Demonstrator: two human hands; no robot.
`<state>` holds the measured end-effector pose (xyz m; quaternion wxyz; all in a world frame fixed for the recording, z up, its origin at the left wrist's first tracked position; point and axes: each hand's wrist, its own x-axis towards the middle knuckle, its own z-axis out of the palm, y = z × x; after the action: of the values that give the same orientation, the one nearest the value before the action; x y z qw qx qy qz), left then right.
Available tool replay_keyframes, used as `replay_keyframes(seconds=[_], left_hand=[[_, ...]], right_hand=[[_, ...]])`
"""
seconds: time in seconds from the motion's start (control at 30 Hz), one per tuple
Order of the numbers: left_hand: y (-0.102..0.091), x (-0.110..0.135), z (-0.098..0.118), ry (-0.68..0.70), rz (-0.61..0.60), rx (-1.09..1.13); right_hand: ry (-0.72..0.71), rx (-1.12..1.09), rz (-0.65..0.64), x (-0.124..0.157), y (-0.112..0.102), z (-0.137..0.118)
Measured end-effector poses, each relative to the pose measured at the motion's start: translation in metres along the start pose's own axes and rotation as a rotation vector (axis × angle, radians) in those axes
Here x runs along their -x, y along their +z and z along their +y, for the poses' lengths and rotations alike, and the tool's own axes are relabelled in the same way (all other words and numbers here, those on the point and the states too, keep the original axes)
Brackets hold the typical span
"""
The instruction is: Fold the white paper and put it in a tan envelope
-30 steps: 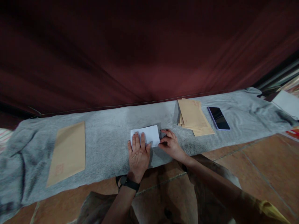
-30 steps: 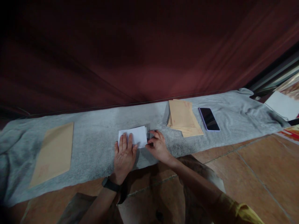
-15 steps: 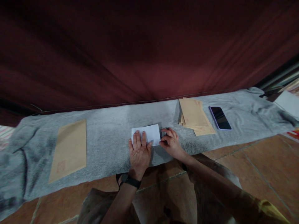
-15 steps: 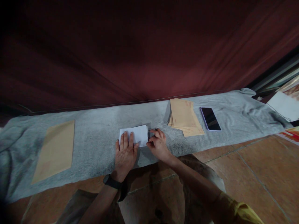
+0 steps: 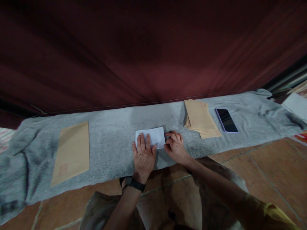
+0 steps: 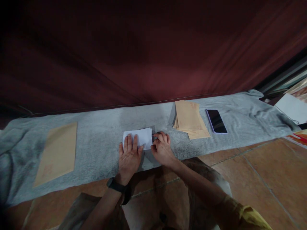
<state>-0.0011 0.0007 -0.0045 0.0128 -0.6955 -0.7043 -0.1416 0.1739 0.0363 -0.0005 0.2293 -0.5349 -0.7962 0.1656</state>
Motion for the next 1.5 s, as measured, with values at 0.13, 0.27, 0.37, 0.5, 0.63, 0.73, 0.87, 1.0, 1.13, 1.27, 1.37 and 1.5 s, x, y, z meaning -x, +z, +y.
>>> replay_keyframes(seconds=[0.13, 0.27, 0.37, 0.5, 0.63, 0.73, 0.87, 1.0, 1.13, 1.27, 1.37, 1.5], left_hand=[[0.000, 0.000, 0.000, 0.000, 0.005, 0.010], [-0.001, 0.000, 0.001, -0.009, 0.011, 0.020], [-0.001, 0.000, 0.002, -0.011, 0.008, 0.015], [-0.001, 0.000, 0.001, -0.009, 0.003, 0.000], [-0.001, 0.000, 0.001, -0.002, 0.012, 0.013], [-0.002, 0.000, 0.001, 0.005, 0.013, 0.021], [-0.003, 0.000, 0.001, -0.001, 0.002, 0.013], [-0.002, 0.000, 0.001, 0.002, -0.005, -0.007], [-0.002, 0.001, 0.000, 0.003, 0.000, -0.009], [-0.003, 0.005, -0.007, 0.026, 0.004, 0.005], [-0.006, 0.006, -0.017, 0.081, -0.007, 0.003], [-0.014, 0.001, -0.035, 0.188, -0.043, 0.004]], right_hand=[[0.020, -0.012, 0.009, 0.000, 0.002, -0.001], [0.025, -0.031, 0.034, 0.002, 0.006, 0.002], [0.026, -0.047, 0.049, 0.003, 0.008, 0.005], [0.053, -0.081, 0.061, 0.003, 0.010, 0.007], [0.042, -0.067, 0.056, 0.004, 0.006, 0.005], [-0.043, -0.015, 0.013, 0.004, 0.002, -0.001], [-0.201, 0.034, -0.101, 0.000, 0.000, -0.009], [-0.245, 0.082, -0.146, -0.002, 0.007, -0.011], [-0.219, 0.132, -0.104, 0.000, 0.015, -0.007], [-0.251, 0.138, -0.110, 0.001, 0.014, -0.001], [-0.288, 0.146, -0.111, -0.001, 0.011, 0.003], [-0.339, 0.230, -0.099, -0.006, 0.007, 0.006]])
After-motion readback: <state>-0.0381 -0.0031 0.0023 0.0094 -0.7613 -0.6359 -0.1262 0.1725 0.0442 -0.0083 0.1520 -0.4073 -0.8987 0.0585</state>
